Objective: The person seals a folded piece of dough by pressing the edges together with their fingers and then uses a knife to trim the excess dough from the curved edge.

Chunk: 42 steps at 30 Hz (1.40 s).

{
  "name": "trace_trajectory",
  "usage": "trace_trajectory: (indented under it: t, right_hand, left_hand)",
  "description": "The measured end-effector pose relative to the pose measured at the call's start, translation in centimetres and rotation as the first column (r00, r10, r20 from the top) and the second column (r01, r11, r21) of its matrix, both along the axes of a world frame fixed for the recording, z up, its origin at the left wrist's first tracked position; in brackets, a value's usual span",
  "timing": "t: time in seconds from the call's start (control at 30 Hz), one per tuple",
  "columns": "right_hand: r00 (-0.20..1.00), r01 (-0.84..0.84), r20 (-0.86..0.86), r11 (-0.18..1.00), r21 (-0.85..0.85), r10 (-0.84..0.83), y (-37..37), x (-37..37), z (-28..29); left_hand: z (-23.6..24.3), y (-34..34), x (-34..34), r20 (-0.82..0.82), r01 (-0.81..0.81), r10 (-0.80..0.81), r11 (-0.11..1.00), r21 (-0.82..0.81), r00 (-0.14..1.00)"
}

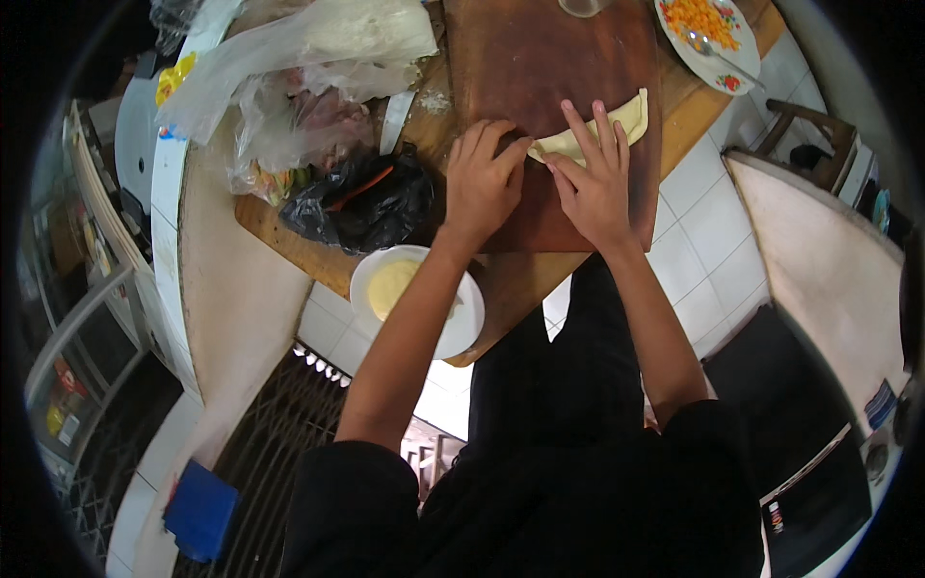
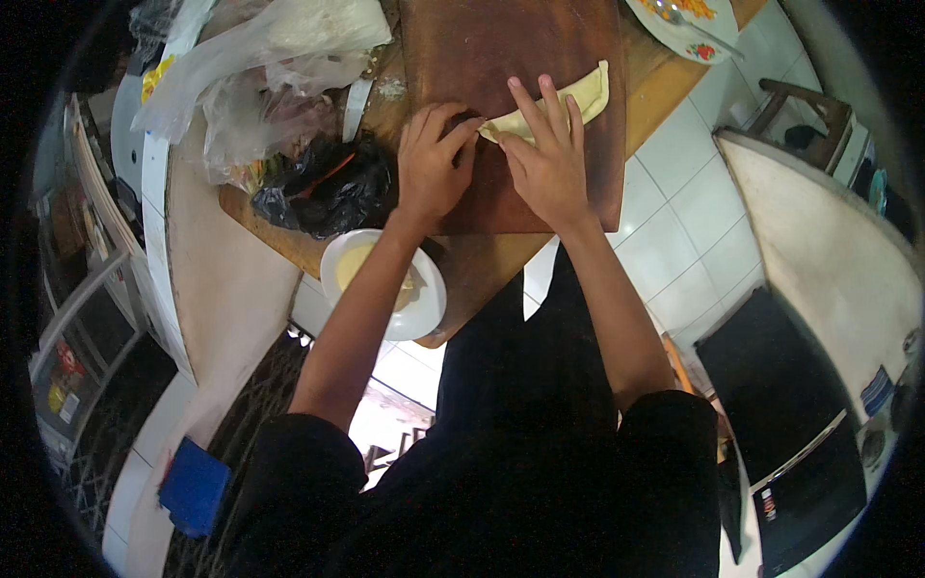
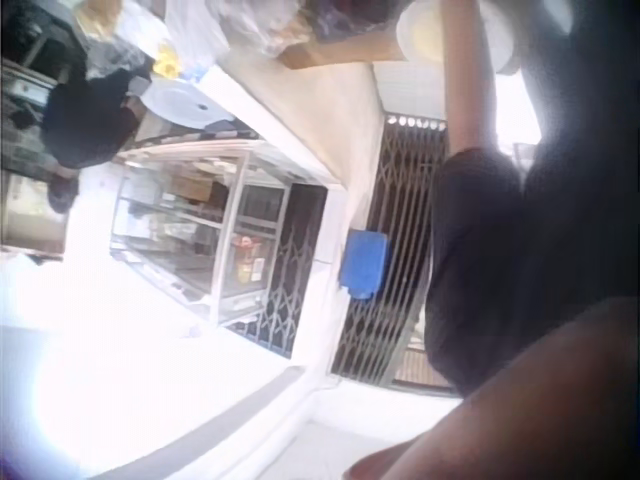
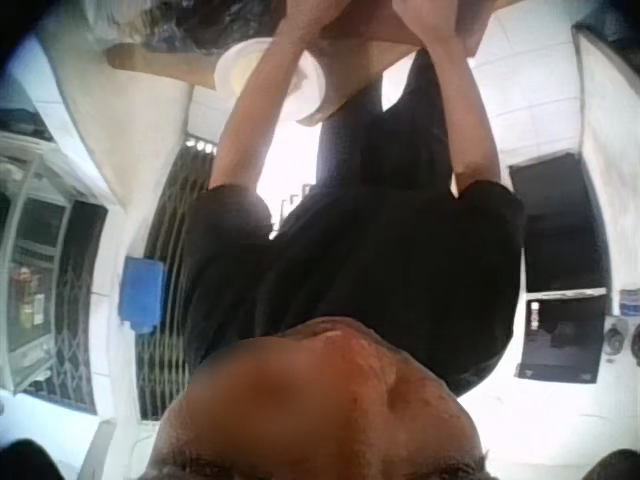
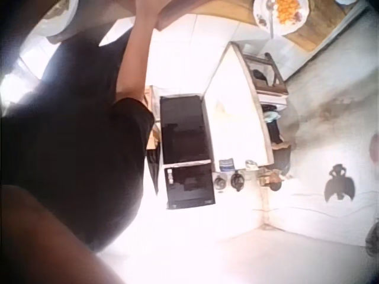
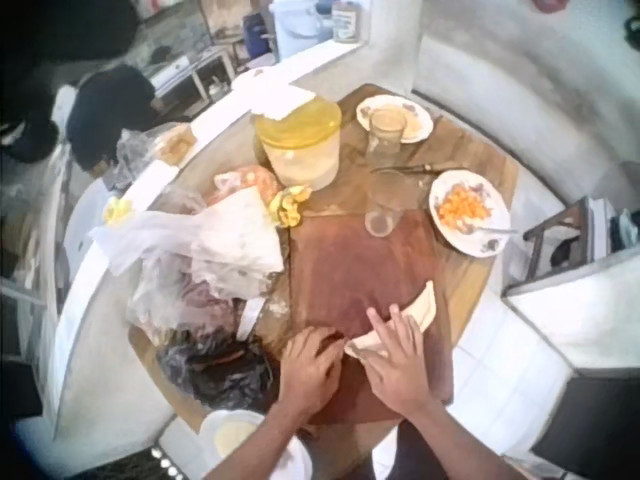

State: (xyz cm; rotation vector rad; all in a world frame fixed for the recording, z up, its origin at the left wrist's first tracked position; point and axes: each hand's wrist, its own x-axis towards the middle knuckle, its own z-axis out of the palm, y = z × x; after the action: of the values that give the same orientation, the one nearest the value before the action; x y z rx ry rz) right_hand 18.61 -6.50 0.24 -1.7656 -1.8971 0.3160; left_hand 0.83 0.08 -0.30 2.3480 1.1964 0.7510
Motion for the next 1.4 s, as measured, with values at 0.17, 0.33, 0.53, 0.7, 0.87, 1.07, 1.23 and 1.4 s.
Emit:
trace_trajectory:
  t: [0.17, 0.33, 0.53, 0.7, 0.87, 1.07, 1.23, 1.4]
  right_hand:
    - [0.999, 0.052, -0.016, 0.998, 0.03, -0.052, -0.3, -0.1, -0.5]
    - [0.994, 0.099, -0.042, 0.994, 0.044, -0.097, 0.0, -0.6, -0.2]
    - [0.994, 0.092, -0.06, 0.995, 0.047, -0.089, 0.5, -1.3, -0.4]
    - [0.988, 0.135, -0.085, 0.99, 0.045, -0.13, 0.5, -1.6, -0.5]
    - [0.989, 0.147, -0.028, 0.989, 0.03, -0.146, 0.5, -2.3, -0.4]
    - [0.985, 0.17, -0.039, 0.985, 0.039, -0.168, 0.9, -2.6, -0.4]
    - [0.984, 0.174, -0.026, 0.985, 0.006, -0.174, 1.1, -2.8, -0.7]
    - [0.98, 0.2, -0.032, 0.98, 0.024, -0.199, 1.1, -2.9, -0.8]
  left_hand:
    - [0.4, 2.9, -1.0, -0.056, 0.276, -0.273, 0.96, 0.043, 0.96]
    - [0.5, 5.0, -1.0, -0.095, 0.421, -0.415, 0.905, 0.055, 0.905]
    - [0.9, 6.7, -1.3, -0.177, 0.566, -0.553, 0.824, 0.033, 0.814]
    - [0.9, 7.3, -1.4, -0.19, 0.602, -0.59, 0.798, 0.01, 0.785]
    - [0.9, 7.2, -1.3, -0.124, 0.576, -0.572, 0.817, -0.007, 0.81]
    - [0.9, 7.4, -1.3, -0.126, 0.593, -0.587, 0.805, 0.012, 0.8]
    - [1.5, 7.0, -1.0, -0.074, 0.573, -0.575, 0.818, -0.046, 0.815]
    - [0.7, 7.1, -1.1, -0.072, 0.563, -0.563, 0.826, -0.03, 0.823]
